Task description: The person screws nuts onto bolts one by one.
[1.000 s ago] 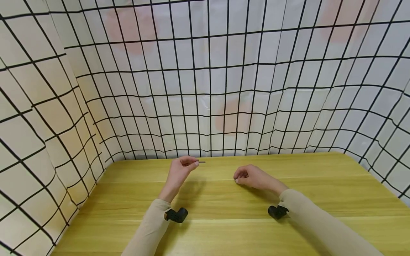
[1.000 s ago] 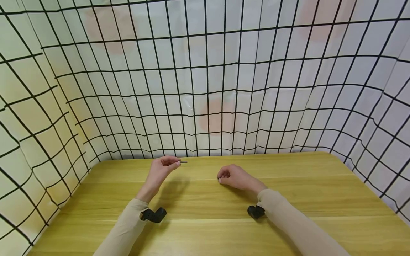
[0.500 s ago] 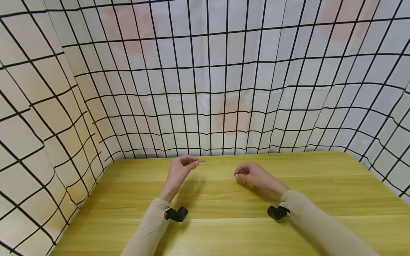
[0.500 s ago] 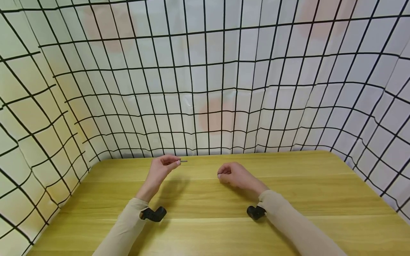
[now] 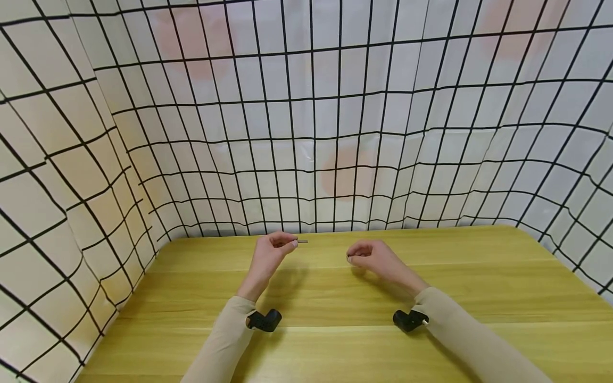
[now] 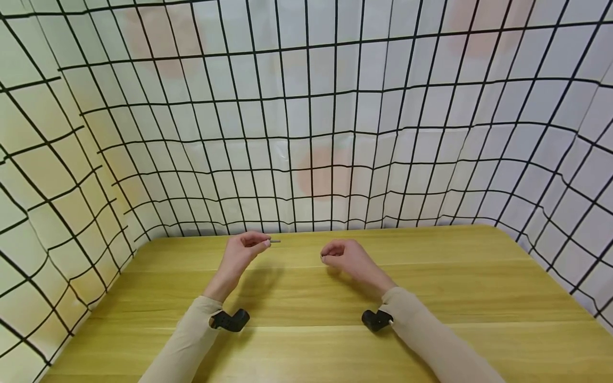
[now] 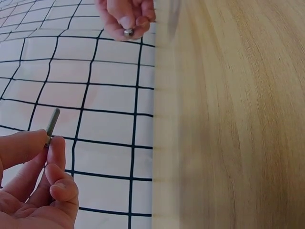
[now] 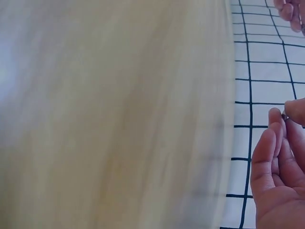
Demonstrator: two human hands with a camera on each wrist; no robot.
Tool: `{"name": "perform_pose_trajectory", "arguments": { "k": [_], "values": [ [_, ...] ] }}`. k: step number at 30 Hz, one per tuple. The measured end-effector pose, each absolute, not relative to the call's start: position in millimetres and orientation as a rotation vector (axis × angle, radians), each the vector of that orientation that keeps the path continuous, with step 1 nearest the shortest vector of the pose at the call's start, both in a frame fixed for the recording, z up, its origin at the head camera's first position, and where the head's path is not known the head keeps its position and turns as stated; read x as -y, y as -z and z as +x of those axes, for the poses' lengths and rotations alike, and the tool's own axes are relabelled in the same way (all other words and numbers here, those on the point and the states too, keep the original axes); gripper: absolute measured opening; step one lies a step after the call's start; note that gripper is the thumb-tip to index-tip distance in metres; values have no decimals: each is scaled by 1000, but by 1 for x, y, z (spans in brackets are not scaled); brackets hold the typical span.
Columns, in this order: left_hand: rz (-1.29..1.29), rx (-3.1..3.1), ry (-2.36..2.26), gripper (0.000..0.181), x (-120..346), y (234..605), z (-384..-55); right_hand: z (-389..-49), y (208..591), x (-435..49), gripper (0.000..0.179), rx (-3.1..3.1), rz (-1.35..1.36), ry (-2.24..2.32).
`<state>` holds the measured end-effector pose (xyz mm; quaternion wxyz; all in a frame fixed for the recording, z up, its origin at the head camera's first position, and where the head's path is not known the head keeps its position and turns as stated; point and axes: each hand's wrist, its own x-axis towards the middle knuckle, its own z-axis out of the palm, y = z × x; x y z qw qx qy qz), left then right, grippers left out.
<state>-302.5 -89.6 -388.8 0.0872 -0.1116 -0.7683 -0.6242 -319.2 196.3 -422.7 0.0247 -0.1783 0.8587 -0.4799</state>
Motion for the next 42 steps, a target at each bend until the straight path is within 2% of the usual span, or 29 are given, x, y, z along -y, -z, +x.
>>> {"name": "perform_pose_trajectory", "arguments": {
  "k": [11,26,42],
  "values": [
    [-348,2281,1875,11,89,389,-302,-321,424,-190,19,-2545,-493,1706],
    [-311,2271,1915,15,90,389,-301,-312,420,-184,22,-2377,-439,2008],
    [-297,2252,1933,18,91,387,-301,-309,412,-174,36,-2336,-387,2132]
  ]
}}
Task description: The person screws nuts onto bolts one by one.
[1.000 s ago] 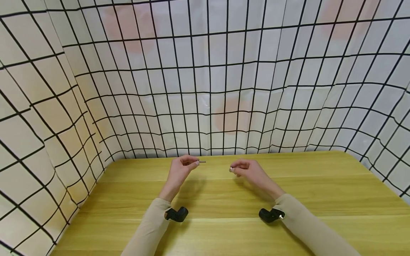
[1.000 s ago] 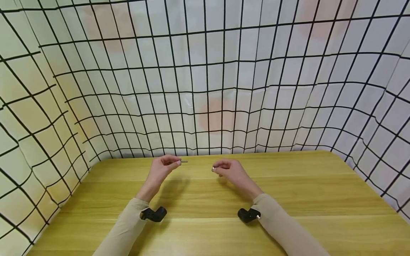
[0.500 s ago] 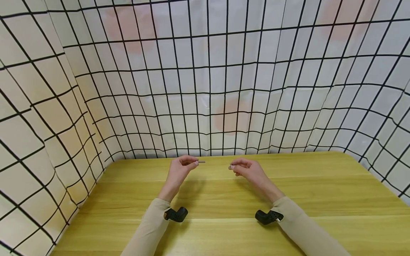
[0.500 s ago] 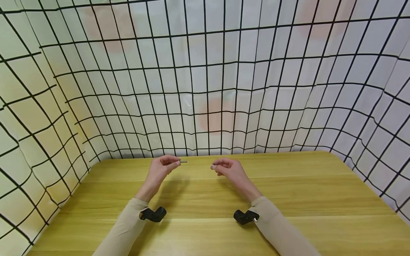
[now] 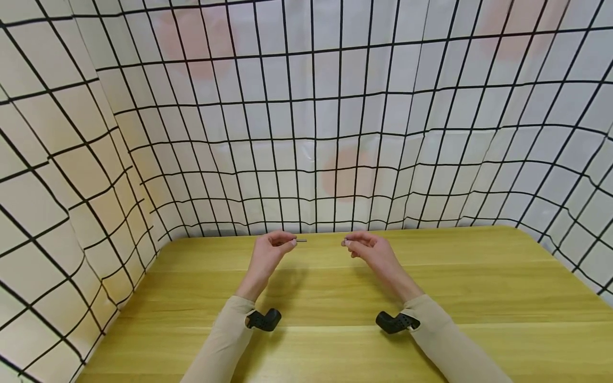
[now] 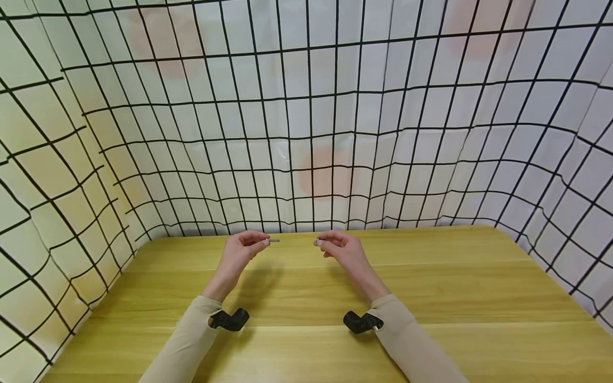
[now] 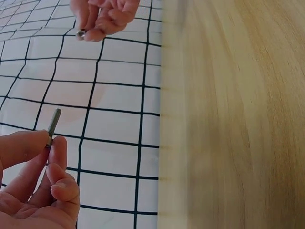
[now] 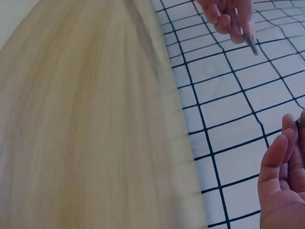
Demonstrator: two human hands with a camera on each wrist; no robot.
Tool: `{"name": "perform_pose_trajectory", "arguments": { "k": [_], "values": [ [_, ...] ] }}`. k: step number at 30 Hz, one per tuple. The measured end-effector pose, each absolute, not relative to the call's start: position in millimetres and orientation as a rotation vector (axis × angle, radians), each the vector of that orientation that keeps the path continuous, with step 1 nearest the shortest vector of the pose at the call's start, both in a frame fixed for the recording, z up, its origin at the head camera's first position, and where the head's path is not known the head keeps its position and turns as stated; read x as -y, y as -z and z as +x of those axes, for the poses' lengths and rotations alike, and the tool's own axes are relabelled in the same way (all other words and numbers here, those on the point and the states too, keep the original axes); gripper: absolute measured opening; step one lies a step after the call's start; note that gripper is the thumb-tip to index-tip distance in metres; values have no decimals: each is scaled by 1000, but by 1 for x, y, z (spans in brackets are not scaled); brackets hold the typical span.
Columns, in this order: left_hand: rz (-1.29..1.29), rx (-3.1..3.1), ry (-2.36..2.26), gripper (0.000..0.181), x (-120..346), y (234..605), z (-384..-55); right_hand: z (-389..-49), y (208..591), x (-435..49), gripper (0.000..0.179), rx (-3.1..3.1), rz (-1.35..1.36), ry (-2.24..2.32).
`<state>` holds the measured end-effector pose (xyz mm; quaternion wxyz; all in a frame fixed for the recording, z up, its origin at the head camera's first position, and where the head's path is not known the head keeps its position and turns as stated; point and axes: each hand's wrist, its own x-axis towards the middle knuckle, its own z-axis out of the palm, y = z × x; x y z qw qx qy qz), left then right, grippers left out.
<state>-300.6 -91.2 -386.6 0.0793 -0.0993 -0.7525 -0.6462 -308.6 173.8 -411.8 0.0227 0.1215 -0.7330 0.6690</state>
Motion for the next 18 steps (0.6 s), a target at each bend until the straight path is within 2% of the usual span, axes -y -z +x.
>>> {"name": "perform_pose_trajectory", "arguments": {
  "k": [6,18],
  "values": [
    [-280,2246,1932,15,92,385,-301,-307,407,-170,40,2249,418,-2068],
    [-253,2235,1962,16,91,379,-298,-305,400,-168,31,2183,464,-2111]
  ]
}}
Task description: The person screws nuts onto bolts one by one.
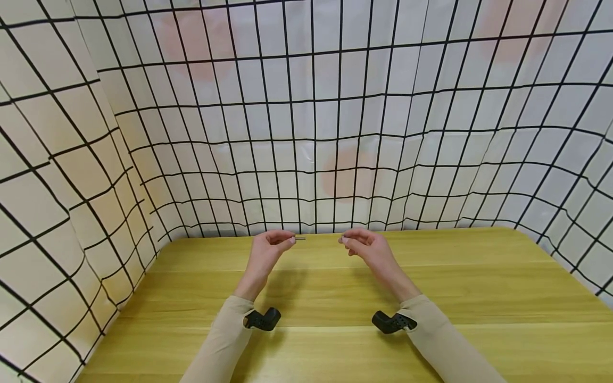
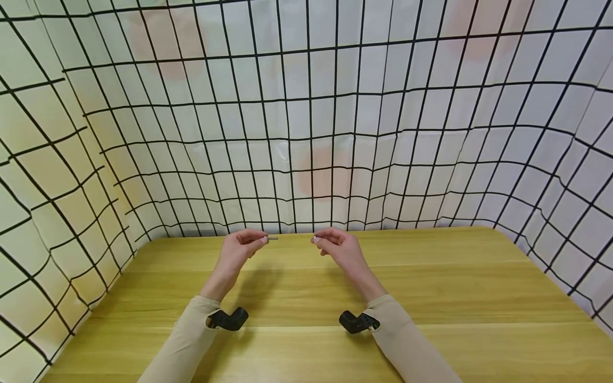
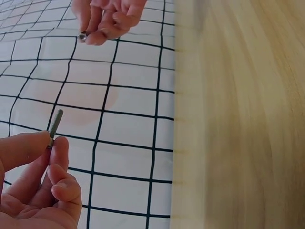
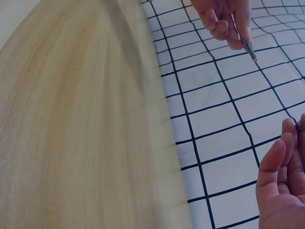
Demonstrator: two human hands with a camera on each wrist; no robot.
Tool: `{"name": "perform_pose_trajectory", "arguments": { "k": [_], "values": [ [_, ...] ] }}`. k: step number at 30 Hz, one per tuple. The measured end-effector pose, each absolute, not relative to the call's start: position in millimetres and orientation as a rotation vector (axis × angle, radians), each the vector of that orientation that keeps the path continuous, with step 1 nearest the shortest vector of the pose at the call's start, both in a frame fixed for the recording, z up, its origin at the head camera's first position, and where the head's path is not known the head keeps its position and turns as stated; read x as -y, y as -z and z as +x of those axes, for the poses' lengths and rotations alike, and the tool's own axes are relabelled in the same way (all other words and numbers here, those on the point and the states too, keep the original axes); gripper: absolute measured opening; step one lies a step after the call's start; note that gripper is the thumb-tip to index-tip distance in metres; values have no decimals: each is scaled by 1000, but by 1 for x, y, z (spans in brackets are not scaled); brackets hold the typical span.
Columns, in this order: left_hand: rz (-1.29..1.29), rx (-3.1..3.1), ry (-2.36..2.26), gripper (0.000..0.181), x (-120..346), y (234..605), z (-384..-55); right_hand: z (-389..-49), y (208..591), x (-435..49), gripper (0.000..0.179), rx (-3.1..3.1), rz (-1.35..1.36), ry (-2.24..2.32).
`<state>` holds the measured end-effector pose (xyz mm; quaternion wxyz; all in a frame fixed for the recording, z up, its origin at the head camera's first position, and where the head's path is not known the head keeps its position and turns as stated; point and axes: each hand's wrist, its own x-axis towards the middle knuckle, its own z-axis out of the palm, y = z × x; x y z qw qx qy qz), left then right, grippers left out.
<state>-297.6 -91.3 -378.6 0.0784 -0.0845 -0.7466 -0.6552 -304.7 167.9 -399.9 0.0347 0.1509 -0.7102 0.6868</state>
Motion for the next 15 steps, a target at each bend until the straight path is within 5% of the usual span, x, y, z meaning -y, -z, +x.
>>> {"name": "perform_pose_trajectory", "arguments": {
  "k": [15],
  "values": [
    [-258,2219,1956,19,92,371,-295,-301,391,-160,29,2144,461,-2038]
  ]
}}
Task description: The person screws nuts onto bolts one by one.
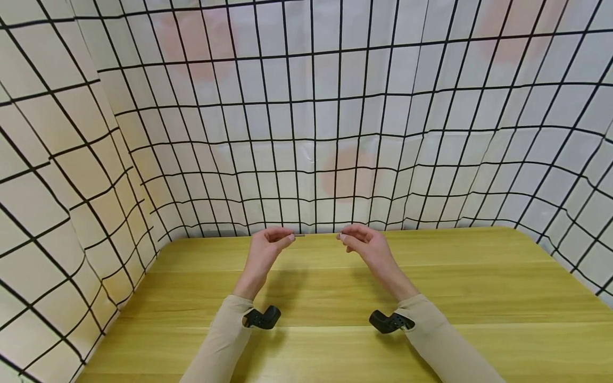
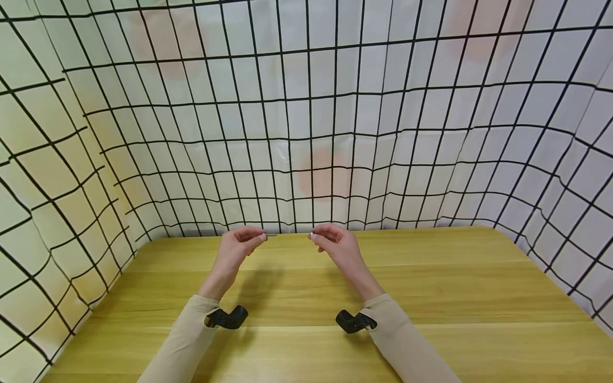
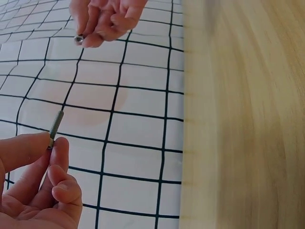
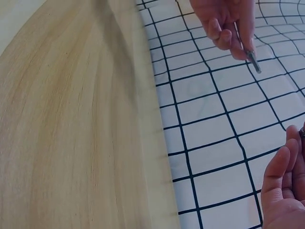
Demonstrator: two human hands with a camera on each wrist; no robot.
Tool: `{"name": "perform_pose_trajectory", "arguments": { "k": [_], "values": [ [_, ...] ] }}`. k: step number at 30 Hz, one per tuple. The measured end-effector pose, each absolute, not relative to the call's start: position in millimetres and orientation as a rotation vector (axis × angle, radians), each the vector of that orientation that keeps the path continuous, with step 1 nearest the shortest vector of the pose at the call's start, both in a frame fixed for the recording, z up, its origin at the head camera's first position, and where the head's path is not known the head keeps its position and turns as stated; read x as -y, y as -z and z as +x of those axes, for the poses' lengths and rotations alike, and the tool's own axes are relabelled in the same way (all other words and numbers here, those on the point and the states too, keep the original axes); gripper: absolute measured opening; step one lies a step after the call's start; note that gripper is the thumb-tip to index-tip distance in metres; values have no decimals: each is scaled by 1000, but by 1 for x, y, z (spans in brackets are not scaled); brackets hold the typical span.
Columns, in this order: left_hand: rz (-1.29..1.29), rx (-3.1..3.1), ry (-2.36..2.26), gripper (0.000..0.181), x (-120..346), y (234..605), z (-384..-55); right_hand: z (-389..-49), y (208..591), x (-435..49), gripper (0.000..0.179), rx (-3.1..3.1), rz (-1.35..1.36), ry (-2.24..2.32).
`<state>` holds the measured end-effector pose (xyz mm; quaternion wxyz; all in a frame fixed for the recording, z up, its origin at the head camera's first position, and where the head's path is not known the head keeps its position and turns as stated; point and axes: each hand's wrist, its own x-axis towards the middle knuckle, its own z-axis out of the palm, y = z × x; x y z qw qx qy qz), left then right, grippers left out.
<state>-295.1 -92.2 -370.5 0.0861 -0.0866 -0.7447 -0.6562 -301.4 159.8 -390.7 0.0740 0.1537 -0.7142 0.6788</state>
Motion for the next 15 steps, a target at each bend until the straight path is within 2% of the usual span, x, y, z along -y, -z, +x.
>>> {"name": "perform_pose_trajectory", "arguments": {
  "k": [8,15],
  "values": [
    [-261,2211,1972,16,92,366,-292,-298,386,-157,28,2137,453,-2035],
    [-282,2190,1983,13,90,360,-289,-280,363,-151,24,2159,449,-2010]
  ]
}}
